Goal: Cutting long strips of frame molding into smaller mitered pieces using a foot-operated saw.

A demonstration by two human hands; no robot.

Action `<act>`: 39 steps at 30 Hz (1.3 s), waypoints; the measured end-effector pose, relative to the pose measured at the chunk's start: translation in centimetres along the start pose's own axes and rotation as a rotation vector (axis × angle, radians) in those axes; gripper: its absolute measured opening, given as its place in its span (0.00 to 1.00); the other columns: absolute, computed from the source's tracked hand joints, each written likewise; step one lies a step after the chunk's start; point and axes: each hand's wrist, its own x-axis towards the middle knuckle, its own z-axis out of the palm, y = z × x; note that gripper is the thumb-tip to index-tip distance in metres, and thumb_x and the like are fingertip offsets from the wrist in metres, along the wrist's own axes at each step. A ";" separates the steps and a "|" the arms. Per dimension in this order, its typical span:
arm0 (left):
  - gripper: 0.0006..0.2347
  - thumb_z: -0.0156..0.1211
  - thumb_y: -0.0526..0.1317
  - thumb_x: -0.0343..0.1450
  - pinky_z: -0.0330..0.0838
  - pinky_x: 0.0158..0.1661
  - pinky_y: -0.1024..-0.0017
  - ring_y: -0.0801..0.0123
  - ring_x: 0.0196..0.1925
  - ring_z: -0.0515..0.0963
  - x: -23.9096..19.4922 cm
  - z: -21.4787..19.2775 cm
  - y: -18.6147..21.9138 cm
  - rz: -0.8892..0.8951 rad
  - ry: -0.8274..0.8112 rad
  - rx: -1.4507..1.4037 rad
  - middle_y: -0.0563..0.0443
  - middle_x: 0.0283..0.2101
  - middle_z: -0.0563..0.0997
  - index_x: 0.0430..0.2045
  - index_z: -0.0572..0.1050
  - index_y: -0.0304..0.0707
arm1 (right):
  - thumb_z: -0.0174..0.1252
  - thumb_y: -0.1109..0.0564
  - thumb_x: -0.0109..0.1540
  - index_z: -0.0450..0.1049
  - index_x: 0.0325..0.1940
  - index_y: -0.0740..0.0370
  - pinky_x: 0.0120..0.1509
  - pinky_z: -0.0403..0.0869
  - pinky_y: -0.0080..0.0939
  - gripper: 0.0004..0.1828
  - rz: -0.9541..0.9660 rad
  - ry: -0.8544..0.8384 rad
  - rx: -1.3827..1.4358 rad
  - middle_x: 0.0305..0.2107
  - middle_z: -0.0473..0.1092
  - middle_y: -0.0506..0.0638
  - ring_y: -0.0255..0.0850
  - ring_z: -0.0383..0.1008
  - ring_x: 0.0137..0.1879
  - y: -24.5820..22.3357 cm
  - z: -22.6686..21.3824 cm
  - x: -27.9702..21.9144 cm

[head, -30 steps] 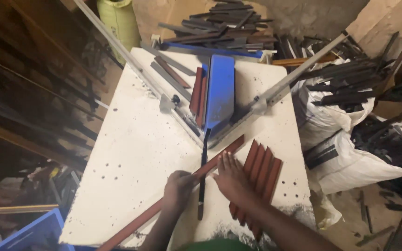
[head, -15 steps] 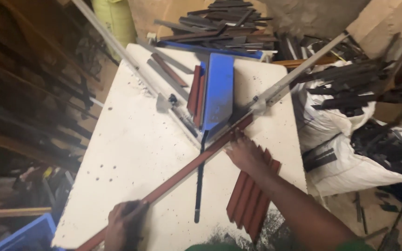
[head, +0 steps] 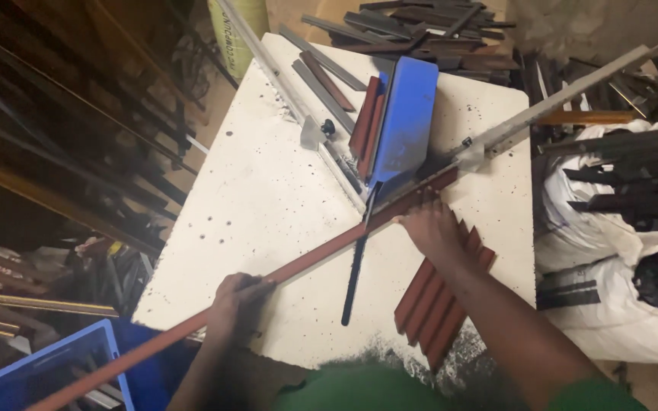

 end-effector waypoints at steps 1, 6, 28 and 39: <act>0.17 0.58 0.34 0.65 0.71 0.53 0.65 0.58 0.48 0.77 0.7 0.0 0.3 -0.011 -0.008 0.015 0.47 0.44 0.82 0.46 0.85 0.47 | 0.48 0.30 0.64 0.81 0.52 0.64 0.73 0.64 0.55 0.36 -0.004 -0.128 -0.001 0.61 0.68 0.66 0.59 0.66 0.70 0.3 -0.4 0.6; 0.19 0.58 0.36 0.61 0.70 0.52 0.63 0.56 0.49 0.77 2.1 -0.7 1.6 0.018 -0.017 0.050 0.45 0.45 0.81 0.46 0.85 0.44 | 0.45 0.28 0.69 0.80 0.54 0.68 0.77 0.62 0.56 0.40 -0.023 -0.291 -0.062 0.64 0.65 0.67 0.59 0.64 0.73 1.1 -1.1 2.1; 0.10 0.65 0.32 0.65 0.74 0.47 0.62 0.56 0.45 0.79 -4.8 6.2 9.4 0.057 0.105 -0.124 0.44 0.40 0.82 0.37 0.86 0.43 | 0.42 0.36 0.68 0.46 0.76 0.70 0.76 0.46 0.59 0.43 0.067 -0.471 0.579 0.77 0.39 0.70 0.61 0.38 0.79 -12.6 -13.6 -14.2; 0.12 0.62 0.32 0.63 0.72 0.50 0.57 0.50 0.49 0.80 -8.6 0.2 7.3 0.138 0.153 0.010 0.43 0.43 0.83 0.38 0.84 0.39 | 0.47 0.41 0.71 0.56 0.74 0.72 0.81 0.56 0.56 0.36 0.220 -0.332 0.297 0.70 0.52 0.75 0.64 0.53 0.78 -4.9 -4.9 -8.8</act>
